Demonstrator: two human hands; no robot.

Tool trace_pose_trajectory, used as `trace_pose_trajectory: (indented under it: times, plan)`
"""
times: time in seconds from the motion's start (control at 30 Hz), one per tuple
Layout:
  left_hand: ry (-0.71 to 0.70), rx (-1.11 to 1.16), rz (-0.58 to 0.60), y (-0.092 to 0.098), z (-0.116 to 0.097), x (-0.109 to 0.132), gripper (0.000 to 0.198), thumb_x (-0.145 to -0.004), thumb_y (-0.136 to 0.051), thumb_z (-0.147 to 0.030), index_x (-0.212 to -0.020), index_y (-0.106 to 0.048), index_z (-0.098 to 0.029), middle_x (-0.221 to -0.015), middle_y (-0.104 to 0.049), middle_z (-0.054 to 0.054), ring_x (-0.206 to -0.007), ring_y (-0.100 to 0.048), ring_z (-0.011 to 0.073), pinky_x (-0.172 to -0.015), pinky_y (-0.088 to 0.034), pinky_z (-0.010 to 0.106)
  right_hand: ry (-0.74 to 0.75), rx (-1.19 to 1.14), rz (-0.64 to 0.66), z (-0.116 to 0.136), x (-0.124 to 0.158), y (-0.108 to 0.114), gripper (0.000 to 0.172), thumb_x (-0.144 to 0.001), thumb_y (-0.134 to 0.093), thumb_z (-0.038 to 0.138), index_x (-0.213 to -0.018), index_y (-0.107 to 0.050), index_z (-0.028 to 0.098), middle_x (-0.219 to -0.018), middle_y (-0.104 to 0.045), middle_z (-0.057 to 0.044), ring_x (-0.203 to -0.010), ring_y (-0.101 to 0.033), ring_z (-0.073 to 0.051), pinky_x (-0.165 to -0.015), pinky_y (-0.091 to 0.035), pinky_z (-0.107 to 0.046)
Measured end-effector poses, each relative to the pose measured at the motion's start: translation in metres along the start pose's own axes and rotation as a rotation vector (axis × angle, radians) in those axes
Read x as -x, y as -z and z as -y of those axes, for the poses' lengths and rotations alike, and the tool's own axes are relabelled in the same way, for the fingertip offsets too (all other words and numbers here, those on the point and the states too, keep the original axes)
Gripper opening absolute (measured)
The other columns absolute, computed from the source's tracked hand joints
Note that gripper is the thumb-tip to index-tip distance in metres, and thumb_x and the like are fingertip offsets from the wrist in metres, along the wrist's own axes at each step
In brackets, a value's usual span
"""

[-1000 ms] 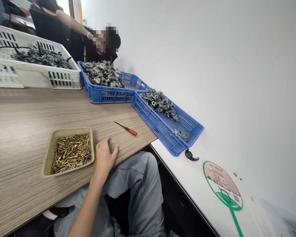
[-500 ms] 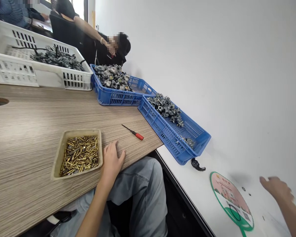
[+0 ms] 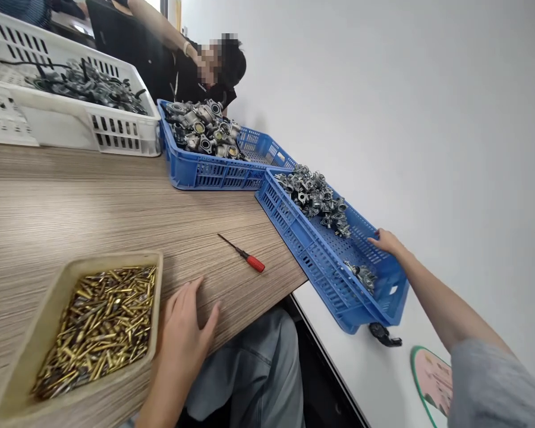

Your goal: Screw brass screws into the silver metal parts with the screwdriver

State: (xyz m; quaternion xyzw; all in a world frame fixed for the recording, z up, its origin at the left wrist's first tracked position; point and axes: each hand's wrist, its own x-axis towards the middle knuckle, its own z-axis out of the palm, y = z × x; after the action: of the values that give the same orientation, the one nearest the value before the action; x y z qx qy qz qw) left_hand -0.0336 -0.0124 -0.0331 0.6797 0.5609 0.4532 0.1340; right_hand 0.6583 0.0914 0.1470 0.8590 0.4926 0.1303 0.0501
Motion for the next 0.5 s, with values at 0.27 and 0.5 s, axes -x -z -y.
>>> trace_pose_trajectory:
  times: [0.27,0.5]
  plan:
    - [0.055,-0.066,0.056,0.009,-0.007,-0.007,0.058,-0.103,-0.049,-0.06,-0.149,-0.053,-0.025,-0.138,-0.069,0.014,-0.127,-0.062,0.0393,-0.113,-0.049,0.061,0.002,-0.091,0.111,0.051,-0.056,-0.047,0.07,-0.089,-0.078,0.053,-0.134,-0.064,0.003,-0.128,-0.072,-0.028,-0.111,-0.07,-0.034,-0.088,-0.053,-0.037]
    - [0.095,-0.096,0.078,0.012,-0.011,-0.009,0.061,-0.102,-0.049,-0.065,-0.15,-0.053,-0.029,-0.139,-0.069,0.012,-0.127,-0.062,0.0399,-0.111,-0.05,0.062,0.011,-0.114,0.136,0.076,-0.068,-0.074,0.085,-0.081,-0.086,0.05,-0.142,-0.055,0.0,-0.132,-0.065,-0.032,-0.112,-0.067,-0.029,-0.086,-0.047,-0.033]
